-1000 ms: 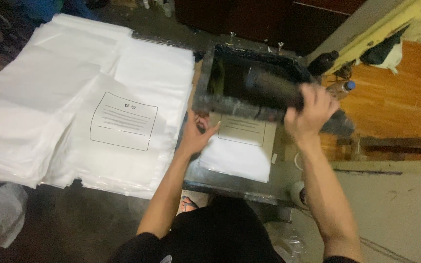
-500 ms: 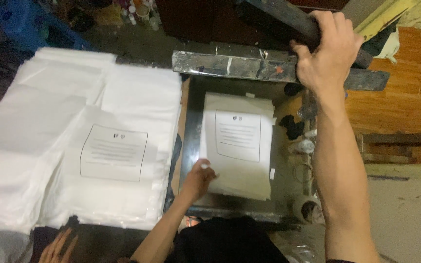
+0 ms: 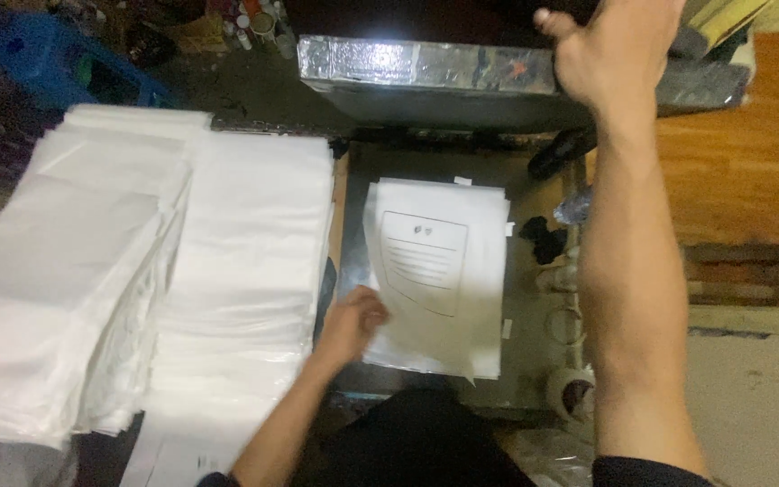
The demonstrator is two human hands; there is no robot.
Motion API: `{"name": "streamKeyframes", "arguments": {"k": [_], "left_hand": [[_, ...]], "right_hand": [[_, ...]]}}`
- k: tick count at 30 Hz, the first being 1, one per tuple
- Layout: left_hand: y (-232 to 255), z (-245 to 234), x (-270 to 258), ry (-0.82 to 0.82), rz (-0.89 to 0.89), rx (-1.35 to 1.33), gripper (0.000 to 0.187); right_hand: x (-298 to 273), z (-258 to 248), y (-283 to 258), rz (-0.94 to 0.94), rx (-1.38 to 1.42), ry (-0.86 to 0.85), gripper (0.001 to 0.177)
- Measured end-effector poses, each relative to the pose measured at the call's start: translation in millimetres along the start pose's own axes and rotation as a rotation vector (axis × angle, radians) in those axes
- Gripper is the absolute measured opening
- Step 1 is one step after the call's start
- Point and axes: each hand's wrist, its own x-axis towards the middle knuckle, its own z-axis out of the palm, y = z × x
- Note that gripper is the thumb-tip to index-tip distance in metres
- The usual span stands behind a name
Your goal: The person performs screen printing by placing white plastic bags under a screen frame, applying ink with a squeegee, and stacking the printed bags. The process is repeated multiple times in a workshop setting.
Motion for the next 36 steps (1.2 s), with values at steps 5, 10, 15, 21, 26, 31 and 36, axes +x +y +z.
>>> {"name": "streamKeyframes", "arguments": {"k": [5, 10, 15, 21, 26, 31, 36], "left_hand": [[-110.8, -133.3, -62.8, 0.190, -0.224, -0.149, 0.019], [-149.9, -313.5, -145.1, 0.229, -0.681, 0.227, 0.030], [-144.8, -297.0, -180.9, 0.631, -0.488, 1.187, 0.051], [-28.6, -67.1, -103.1, 0.478, -0.338, -0.750, 0.032], [-57.2, 41.7, -95.8, 0.187, -0.517, -0.318, 0.104], [-74.8, 65.1, -114.1, 0.109, -0.660, -0.179, 0.094], [-69.5, 52.6, -108.6, 0.103, -0.683, -0.126, 0.085]], "right_hand": [[-19.3, -53.3, -44.8, -0.073, 0.192, 0.004, 0.067], [-59.6, -66.7, -59.2, -0.044, 0.176, -0.059, 0.055], [-129.9, -79.9, -79.2, -0.075, 0.205, 0.028, 0.051], [-294.6, -58.8, -108.1, -0.072, 0.290, 0.065, 0.044], [-368.6, -2.9, -125.0, 0.133, 0.092, -0.782, 0.060], [-411.5, 35.3, -149.1, 0.174, 0.020, -1.221, 0.087], [-430.0, 78.6, -153.9, -0.003, -0.169, -1.249, 0.062]]}}
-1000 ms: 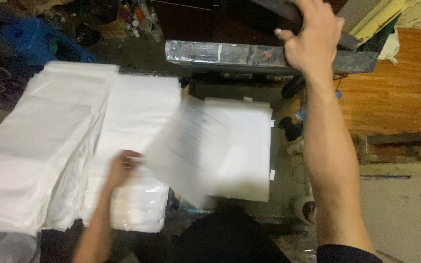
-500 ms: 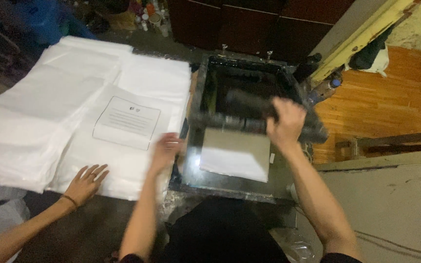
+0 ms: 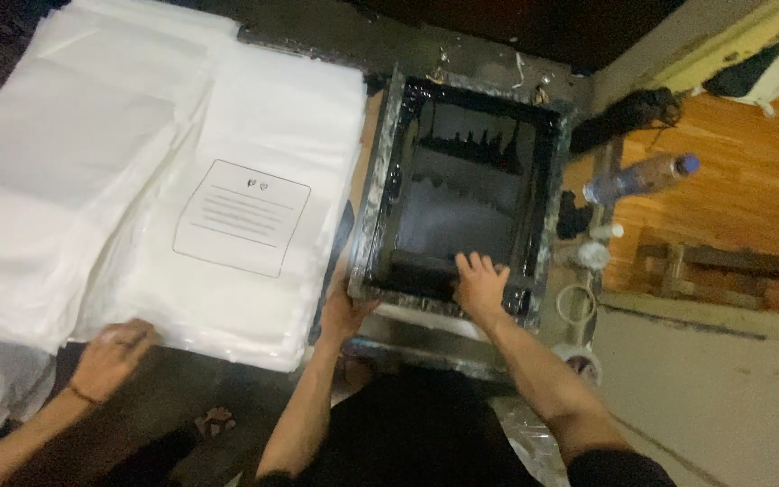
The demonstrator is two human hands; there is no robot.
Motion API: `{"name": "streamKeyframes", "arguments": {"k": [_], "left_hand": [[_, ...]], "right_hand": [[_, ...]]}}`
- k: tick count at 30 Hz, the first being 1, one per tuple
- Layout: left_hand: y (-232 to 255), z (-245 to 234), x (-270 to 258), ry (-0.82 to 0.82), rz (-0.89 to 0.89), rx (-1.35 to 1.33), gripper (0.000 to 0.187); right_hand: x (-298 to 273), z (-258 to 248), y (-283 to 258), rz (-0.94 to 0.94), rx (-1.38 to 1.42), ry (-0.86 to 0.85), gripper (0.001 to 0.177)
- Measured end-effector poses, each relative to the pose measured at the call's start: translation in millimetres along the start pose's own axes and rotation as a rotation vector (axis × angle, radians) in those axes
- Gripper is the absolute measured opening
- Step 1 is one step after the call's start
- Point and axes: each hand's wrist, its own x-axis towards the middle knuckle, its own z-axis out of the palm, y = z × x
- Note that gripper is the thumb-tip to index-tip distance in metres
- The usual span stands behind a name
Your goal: The person performs screen printing by placing white plastic bags under a screen frame, applying ink with a squeegee, and stacking the printed bags. The process is repeated multiple times in a workshop setting.
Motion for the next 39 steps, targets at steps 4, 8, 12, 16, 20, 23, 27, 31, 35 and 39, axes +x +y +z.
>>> {"name": "streamKeyframes", "arguments": {"k": [4, 8, 12, 16, 20, 23, 27, 31, 35, 39], "left_hand": [[-28.8, 21.8, 7.5, 0.104, 0.035, 0.072, 0.099], [-14.9, 18.6, 2.0, 0.046, -0.109, 0.039, 0.079], [-40.2, 27.5, 15.1, 0.086, -0.027, -0.003, 0.088], [93.0, -26.0, -26.6, 0.123, 0.068, -0.257, 0.101], [-4.0, 5.4, -0.3, 0.249, 0.232, -0.198, 0.069], [111.7, -24.5, -24.1, 0.327, 0.180, -0.252, 0.071], [198.1, -52.9, -13.5, 0.274, 0.358, -0.394, 0.034], [133.2, -37.2, 25.3, -0.044, 0.478, 0.189, 0.057], [-24.0, 33.5, 61.1, -0.053, 0.631, 0.347, 0.044], [27.7, 37.9, 34.7, -0.049, 0.603, 0.330, 0.025]], "right_hand": [[101.1, -72.6, 26.7, 0.024, -0.108, 0.179, 0.060], [197.7, -123.7, 52.8, 0.057, -0.118, 0.365, 0.043], [193.6, -114.2, 55.1, 0.018, -0.017, 0.304, 0.063], [66.8, -82.4, 28.5, -0.067, 0.088, 0.082, 0.071], [-63.0, -69.9, 33.1, -0.089, 0.052, 0.109, 0.045], [-110.6, -101.3, 63.0, 0.047, -0.070, 0.539, 0.040], [-66.1, -154.0, 119.0, -0.076, -0.058, 1.271, 0.046], [-59.1, -256.6, 126.3, -0.165, 0.183, 1.375, 0.063], [-57.9, -311.9, 127.8, -0.207, 0.226, 1.345, 0.047], [-39.0, -340.9, 143.3, -0.194, 0.192, 1.327, 0.048]]}}
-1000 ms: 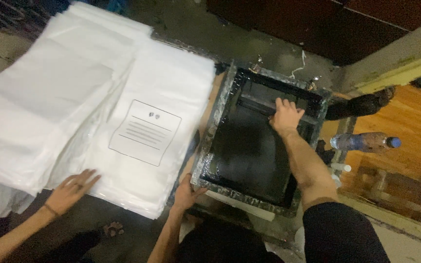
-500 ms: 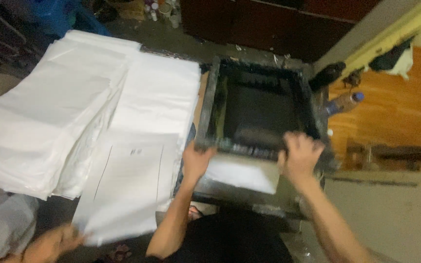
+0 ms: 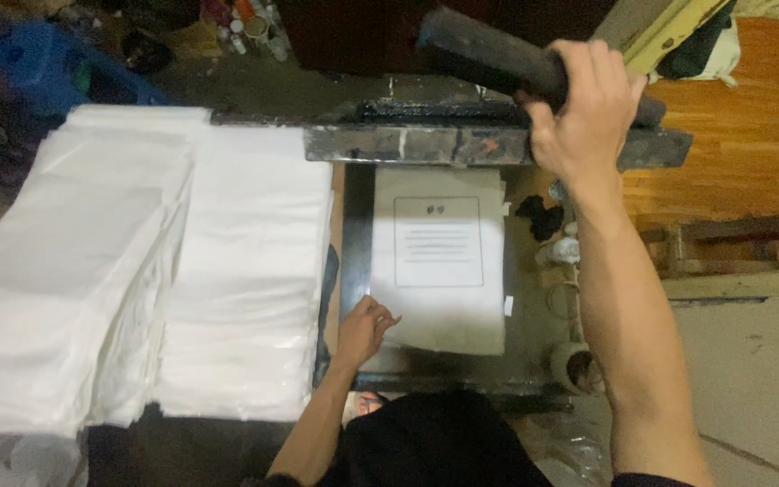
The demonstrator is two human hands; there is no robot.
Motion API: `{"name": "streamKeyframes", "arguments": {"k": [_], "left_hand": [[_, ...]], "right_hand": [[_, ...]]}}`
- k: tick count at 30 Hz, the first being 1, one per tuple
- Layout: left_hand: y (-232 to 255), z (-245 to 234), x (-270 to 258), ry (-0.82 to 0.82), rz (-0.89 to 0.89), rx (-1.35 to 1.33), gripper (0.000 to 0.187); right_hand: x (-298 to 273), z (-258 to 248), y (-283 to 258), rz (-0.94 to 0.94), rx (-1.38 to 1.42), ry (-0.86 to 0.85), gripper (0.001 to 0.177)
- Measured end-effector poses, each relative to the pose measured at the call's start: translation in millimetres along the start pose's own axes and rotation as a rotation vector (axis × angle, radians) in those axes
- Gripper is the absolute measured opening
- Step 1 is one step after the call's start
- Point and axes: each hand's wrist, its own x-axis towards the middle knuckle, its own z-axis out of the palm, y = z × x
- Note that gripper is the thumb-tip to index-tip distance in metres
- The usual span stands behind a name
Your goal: The person performs screen printing by placing white plastic bags under a screen frame, applying ink with a squeegee, and stacking the printed bags. The process is repeated multiple times in a workshop setting.
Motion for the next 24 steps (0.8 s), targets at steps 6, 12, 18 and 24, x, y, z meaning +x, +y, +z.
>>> {"name": "streamKeyframes", "arguments": {"k": [6, 12, 18, 24], "left_hand": [[-59.8, -93.8, 25.8, -0.002, -0.023, 0.185, 0.021], [-162.2, -310.4, -3.9, 0.203, -0.177, -0.107, 0.022], [-187.2, -379.8, -93.2, 0.106, -0.684, 0.608, 0.037], [-100.8, -180.7, -58.8, 0.544, -0.459, -0.084, 0.064]], "right_hand": [[53.5, 8.6, 20.4, 0.021, 0.020, -0.048, 0.048], [67.3, 20.2, 31.1, -0.005, -0.009, -0.035, 0.066], [26.5, 11.2, 12.6, 0.012, -0.012, -0.059, 0.055], [-111.4, 4.0, -41.8, 0.050, 0.162, 0.067, 0.058]]}}
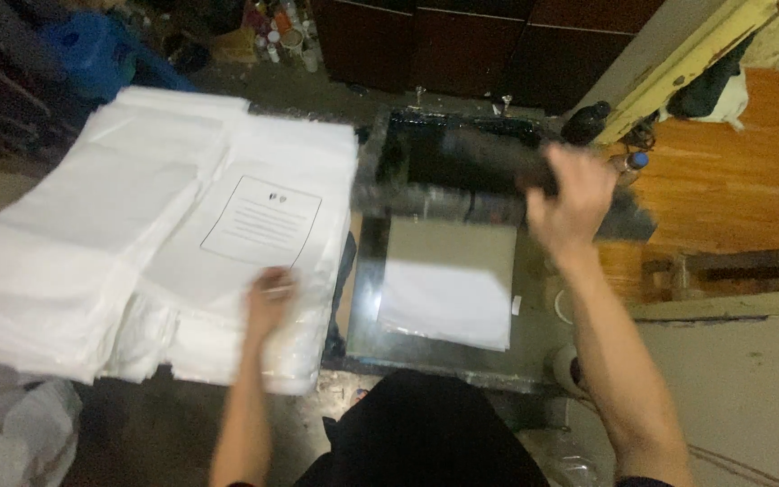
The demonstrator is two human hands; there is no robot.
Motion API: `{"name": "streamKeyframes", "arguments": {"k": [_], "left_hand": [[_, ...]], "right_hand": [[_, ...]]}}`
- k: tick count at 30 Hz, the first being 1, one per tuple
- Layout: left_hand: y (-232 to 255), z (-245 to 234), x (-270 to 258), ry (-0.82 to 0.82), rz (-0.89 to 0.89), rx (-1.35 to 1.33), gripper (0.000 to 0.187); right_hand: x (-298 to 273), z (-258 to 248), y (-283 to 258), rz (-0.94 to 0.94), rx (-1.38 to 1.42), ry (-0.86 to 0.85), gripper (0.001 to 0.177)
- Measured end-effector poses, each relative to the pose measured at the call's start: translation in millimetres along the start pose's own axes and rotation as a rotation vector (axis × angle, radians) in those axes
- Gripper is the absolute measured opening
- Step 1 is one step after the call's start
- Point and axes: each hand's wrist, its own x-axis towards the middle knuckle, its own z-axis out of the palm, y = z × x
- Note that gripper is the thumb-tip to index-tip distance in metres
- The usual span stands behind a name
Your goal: The person performs screen printing by placing white plastic bags under a screen frame, applying ink with a squeegee, and stacking the printed bags. The process is repeated multiple times in a workshop setting.
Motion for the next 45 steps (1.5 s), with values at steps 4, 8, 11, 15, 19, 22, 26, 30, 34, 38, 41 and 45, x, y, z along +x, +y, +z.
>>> {"name": "streamKeyframes", "arguments": {"k": [4, 8, 11, 15, 19, 22, 26, 30, 34, 38, 41, 45], "left_hand": [[147.3, 65.9, -81.1, -0.439, -0.065, -0.540, 0.085], [54.1, 148.3, -104.4, -0.394, -0.156, -0.324, 0.107], [35.6, 152.6, -105.9, -0.429, -0.116, -0.089, 0.105], [22.3, 154.8, -113.3, -0.450, -0.163, -0.020, 0.106], [46.9, 137.1, -114.3, -0.441, -0.239, -0.073, 0.095], [51.3, 136.3, -122.3, -0.403, -0.223, -0.101, 0.091], [43.3, 142.8, -119.4, -0.400, -0.285, -0.195, 0.066], [30.3, 158.5, -122.3, -0.427, -0.321, -0.012, 0.063], [30.9, 156.7, -110.6, -0.400, -0.295, -0.160, 0.096], [35.3, 147.5, -112.5, -0.291, -0.241, -0.203, 0.060], [97.4, 114.7, -98.6, -0.321, -0.362, -0.215, 0.133], [225.6, 64.7, -68.7, -0.261, -0.252, -0.266, 0.044]], "right_hand": [[-99.5, 22.1, -23.2, 0.203, -0.075, -0.487, 0.053], [-123.6, 57.2, -48.3, 0.455, -0.186, -1.067, 0.063], [-142.2, 90.5, -56.6, 0.464, -0.161, -1.301, 0.090], [-231.3, 128.5, -53.0, 0.382, -0.186, -1.416, 0.091], [-220.6, 175.0, -15.3, 0.081, -0.445, -1.180, 0.064], [-140.2, 231.5, 29.7, 0.092, -0.537, -1.130, 0.065], [-46.5, 281.2, 60.9, 0.139, -0.592, -0.954, 0.037], [-69.6, 289.8, 85.4, 0.154, -0.318, -1.066, 0.073], [-136.3, 206.0, 13.7, 0.169, -0.303, -1.227, 0.078], [-234.8, 112.3, -26.8, 0.054, -0.212, -1.134, 0.043], [-205.7, 52.1, -30.6, 0.097, -0.362, -0.944, 0.051], [-132.9, 20.0, 0.8, 0.033, -0.387, -0.425, 0.069]]}}
